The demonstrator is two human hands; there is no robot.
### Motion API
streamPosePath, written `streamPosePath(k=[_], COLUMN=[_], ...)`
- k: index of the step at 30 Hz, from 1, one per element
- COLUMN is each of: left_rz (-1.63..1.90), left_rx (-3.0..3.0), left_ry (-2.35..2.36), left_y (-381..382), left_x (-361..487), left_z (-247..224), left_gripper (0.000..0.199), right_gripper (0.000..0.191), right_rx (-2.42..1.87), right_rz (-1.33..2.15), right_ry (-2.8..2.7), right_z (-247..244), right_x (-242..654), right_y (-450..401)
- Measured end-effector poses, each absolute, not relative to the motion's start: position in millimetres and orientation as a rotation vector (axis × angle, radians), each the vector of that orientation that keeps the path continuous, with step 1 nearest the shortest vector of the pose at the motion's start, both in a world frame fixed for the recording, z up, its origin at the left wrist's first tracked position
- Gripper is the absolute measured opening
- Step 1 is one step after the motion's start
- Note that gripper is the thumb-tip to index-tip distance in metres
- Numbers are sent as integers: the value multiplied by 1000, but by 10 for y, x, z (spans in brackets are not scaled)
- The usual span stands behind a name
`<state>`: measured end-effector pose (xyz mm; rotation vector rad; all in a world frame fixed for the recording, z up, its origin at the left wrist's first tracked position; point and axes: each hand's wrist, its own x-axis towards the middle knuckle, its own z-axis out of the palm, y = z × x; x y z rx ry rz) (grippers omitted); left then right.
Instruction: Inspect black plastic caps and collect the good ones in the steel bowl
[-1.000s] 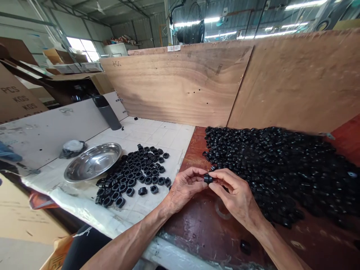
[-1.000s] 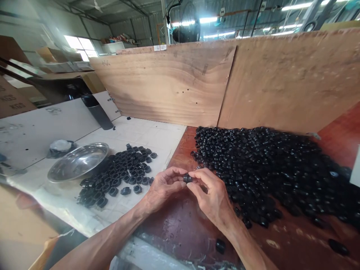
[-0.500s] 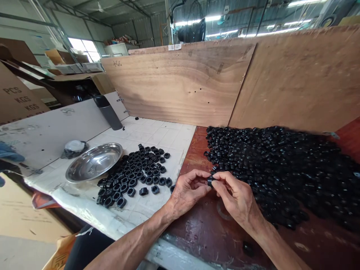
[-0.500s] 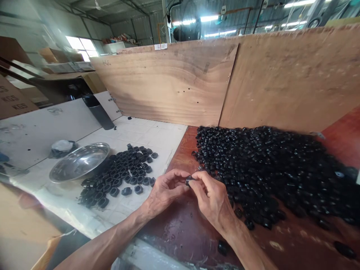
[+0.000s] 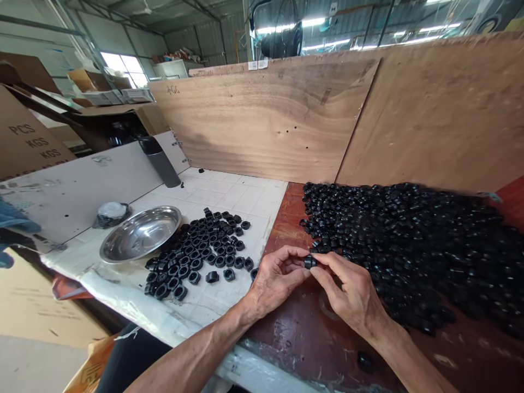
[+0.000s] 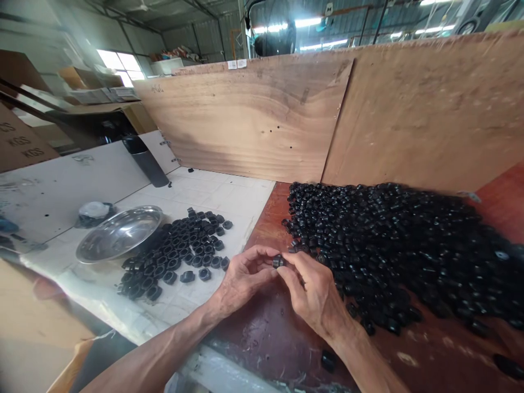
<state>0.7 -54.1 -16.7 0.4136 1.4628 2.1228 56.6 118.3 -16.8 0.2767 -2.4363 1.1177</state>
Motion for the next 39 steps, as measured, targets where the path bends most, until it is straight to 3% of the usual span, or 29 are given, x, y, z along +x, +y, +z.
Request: streamPosePath(k=[3, 6, 14, 18, 21, 25, 28, 31, 36, 39], left_rz=[2109, 2100, 2116, 2042, 2069, 2055, 2064, 2064, 2081, 2024], left_rx=[423, 427, 431, 441, 422, 428, 437, 438, 422, 492], left_ry=[1506, 1531, 1501, 1653, 1589, 1606, 1586, 1591, 1562, 1686], left_y=[-552, -557, -552, -555, -555, -555, -548, -540, -555, -567], left_x=[-2, -9, 1, -6, -10, -15, -18, -20, -19, -14], left_z=[-169, -179, -192, -190, -192, -204, -216, -213, -186, -190], left_gripper=[31, 30, 32, 33, 34, 34, 35, 35, 38, 35], right_gripper=[40, 26, 14, 36, 25, 36, 17, 25, 18, 25], right_rx=[233, 210, 257, 174, 131, 102, 155, 85, 188, -50], right_rz=[1049, 1174, 1252, 1212, 1274, 1188, 1248, 1248, 1241, 1469], right_ry=[-2520, -2526, -2486, -2548, -2534, -2545, -2510, -2535, -2455, -2551], right_z=[-161, -154, -144, -162, -162, -148, -139, -140, -129, -112], right_x=[580, 595, 571, 550, 561, 584, 586, 578, 577, 577], right_y=[1186, 1192, 1192, 1166, 1176, 1201, 1199, 1192, 1173, 1137])
